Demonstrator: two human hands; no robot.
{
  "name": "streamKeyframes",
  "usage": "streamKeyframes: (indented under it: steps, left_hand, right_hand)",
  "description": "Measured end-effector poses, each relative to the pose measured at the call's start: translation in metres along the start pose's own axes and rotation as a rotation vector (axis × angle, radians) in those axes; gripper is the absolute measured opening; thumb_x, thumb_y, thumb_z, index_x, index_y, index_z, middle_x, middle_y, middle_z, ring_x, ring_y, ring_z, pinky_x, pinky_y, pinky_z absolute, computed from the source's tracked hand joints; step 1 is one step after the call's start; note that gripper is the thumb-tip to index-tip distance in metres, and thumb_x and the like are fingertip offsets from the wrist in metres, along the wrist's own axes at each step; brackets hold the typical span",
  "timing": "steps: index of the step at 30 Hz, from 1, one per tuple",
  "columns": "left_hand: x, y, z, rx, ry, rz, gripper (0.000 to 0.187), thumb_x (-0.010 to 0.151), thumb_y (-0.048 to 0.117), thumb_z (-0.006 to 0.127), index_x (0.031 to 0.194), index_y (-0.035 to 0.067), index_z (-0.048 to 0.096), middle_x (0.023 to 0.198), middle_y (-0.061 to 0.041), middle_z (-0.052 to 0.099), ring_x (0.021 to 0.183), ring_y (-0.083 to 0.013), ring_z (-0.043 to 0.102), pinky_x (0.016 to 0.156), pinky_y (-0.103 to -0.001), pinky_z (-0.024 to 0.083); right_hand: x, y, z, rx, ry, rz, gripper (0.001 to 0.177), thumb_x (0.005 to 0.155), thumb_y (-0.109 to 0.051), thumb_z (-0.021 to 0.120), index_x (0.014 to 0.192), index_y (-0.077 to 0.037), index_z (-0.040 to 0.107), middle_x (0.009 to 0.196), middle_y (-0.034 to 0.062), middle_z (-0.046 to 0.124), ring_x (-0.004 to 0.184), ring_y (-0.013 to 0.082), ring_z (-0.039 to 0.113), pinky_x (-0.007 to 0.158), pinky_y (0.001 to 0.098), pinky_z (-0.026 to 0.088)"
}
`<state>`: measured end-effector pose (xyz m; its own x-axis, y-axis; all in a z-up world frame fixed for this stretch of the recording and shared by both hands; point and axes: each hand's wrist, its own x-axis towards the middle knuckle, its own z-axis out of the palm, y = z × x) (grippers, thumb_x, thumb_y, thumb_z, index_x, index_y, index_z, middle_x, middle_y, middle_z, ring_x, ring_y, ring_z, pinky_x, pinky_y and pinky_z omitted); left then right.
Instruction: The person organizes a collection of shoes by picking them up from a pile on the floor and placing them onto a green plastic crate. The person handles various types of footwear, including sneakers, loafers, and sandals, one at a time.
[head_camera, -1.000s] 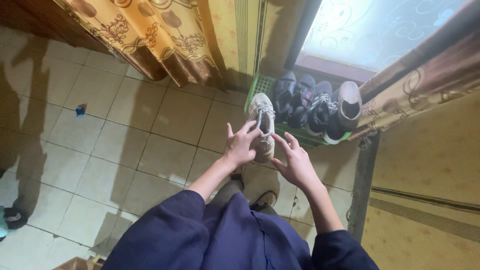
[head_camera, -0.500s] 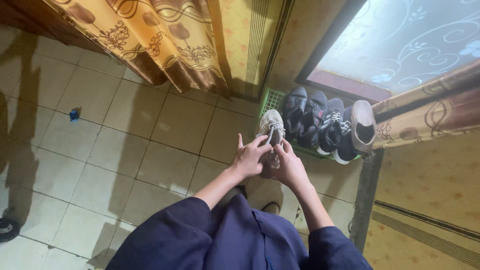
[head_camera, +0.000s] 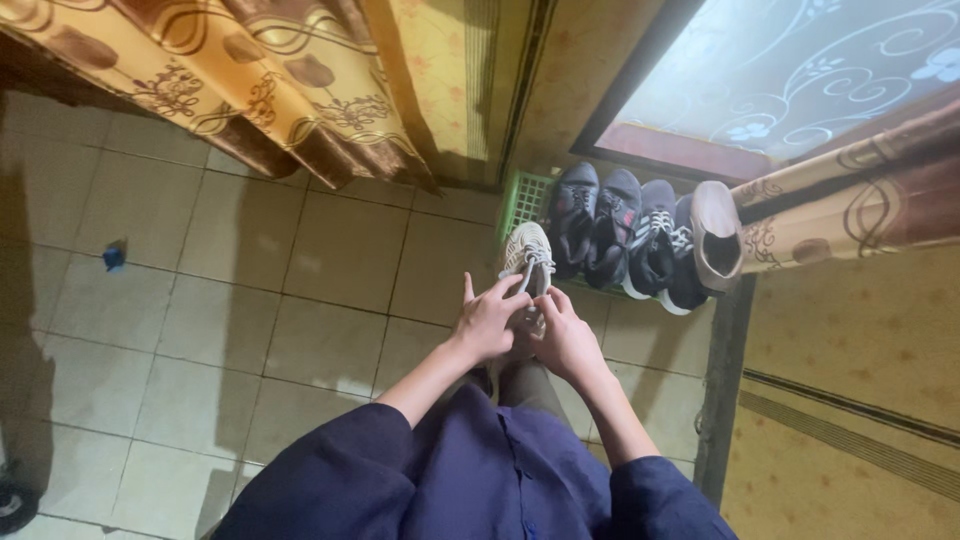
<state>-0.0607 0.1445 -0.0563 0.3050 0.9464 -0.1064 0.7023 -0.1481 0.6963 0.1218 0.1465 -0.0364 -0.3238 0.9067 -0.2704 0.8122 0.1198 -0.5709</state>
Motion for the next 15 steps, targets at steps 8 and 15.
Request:
streamKeyframes:
  steps: [8, 15]
  left_hand:
    - [0.019, 0.008, 0.009, -0.059, -0.052, -0.055, 0.049, 0.066, 0.002, 0.069, 0.113, 0.017, 0.068, 0.150, -0.006, 0.048, 0.131, -0.0301, 0.057, 0.111, -0.085, 0.007]
    - [0.060, 0.009, 0.012, -0.020, -0.052, -0.099, 0.049, 0.066, 0.003, 0.071, 0.114, 0.017, 0.067, 0.149, -0.003, 0.045, 0.122, -0.0272, 0.062, 0.112, -0.084, 0.010]
  right_hand:
    - [0.013, 0.013, -0.021, -0.016, -0.072, -0.010, 0.055, 0.078, -0.026, 0.080, 0.124, -0.011, 0.055, 0.142, 0.0204, 0.052, 0.096, 0.0466, 0.069, 0.081, 0.0515, 0.057]
    - [0.053, 0.042, -0.030, 0.017, -0.089, -0.064, 0.052, 0.075, -0.017, 0.078, 0.121, -0.007, 0.054, 0.142, 0.0205, 0.053, 0.096, 0.0470, 0.069, 0.080, 0.0508, 0.058]
